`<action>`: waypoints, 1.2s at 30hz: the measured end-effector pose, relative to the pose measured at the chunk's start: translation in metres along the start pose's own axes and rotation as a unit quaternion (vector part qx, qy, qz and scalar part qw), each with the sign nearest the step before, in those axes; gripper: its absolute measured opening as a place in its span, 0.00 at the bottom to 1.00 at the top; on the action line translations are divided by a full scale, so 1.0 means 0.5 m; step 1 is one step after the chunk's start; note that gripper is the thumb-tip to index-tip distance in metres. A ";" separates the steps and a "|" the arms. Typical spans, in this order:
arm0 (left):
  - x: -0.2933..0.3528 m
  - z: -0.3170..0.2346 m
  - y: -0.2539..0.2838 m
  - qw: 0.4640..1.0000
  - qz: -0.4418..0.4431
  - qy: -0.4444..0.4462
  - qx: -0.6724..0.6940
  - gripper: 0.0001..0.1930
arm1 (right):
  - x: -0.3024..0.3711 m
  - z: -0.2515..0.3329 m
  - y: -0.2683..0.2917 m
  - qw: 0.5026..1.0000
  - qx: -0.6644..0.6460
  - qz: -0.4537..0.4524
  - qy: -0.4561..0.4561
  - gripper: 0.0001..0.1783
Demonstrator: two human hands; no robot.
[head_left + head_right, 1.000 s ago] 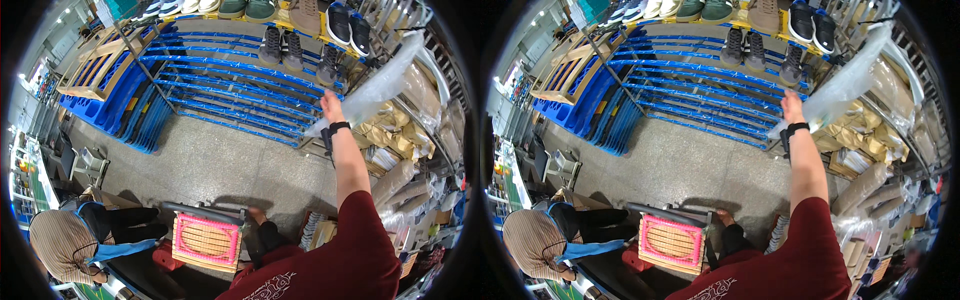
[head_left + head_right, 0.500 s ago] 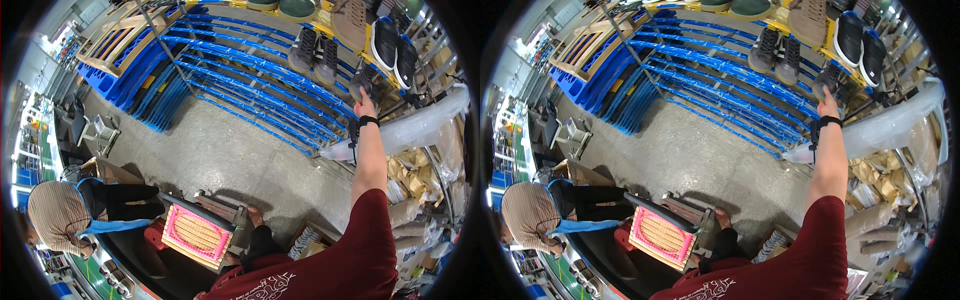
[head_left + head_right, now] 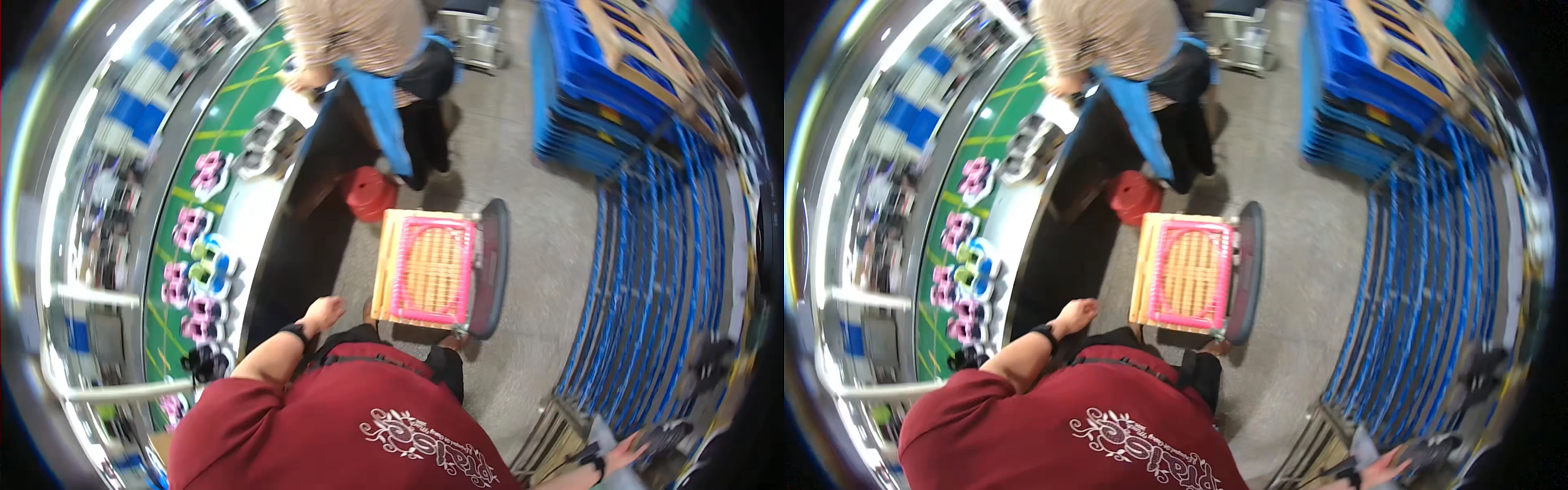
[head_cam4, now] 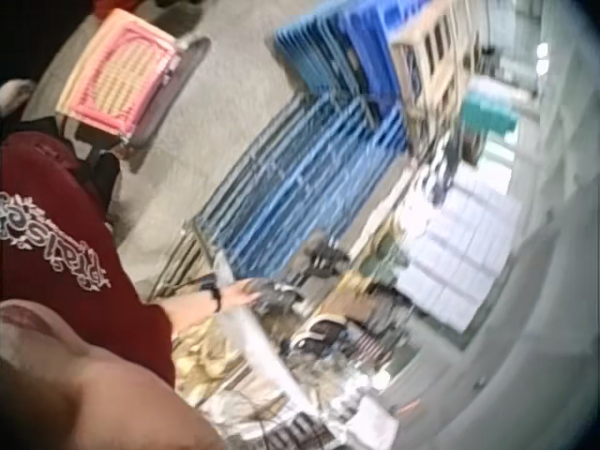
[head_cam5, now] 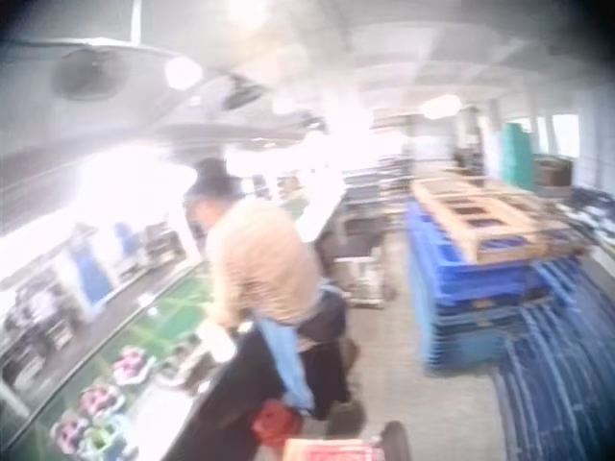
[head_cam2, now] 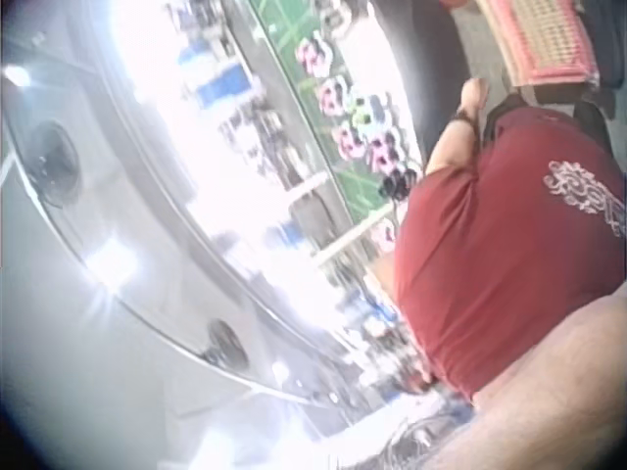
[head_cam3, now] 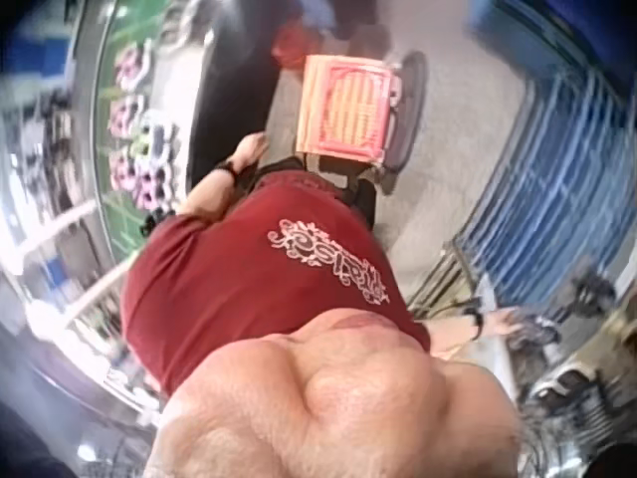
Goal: The person is inspecting and lacing shoes on a production line.
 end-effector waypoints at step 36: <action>0.091 0.310 0.455 0.605 -0.265 -0.105 0.744 0.47 | 1.947 -0.968 -0.747 0.424 0.270 0.864 -0.018 0.26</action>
Point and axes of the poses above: each hand's wrist, its own x-axis away from the middle knuckle, its own y-axis out of the back of the hand, z = x × y, the point moved 2 cm from there along -x, towards the middle knuckle
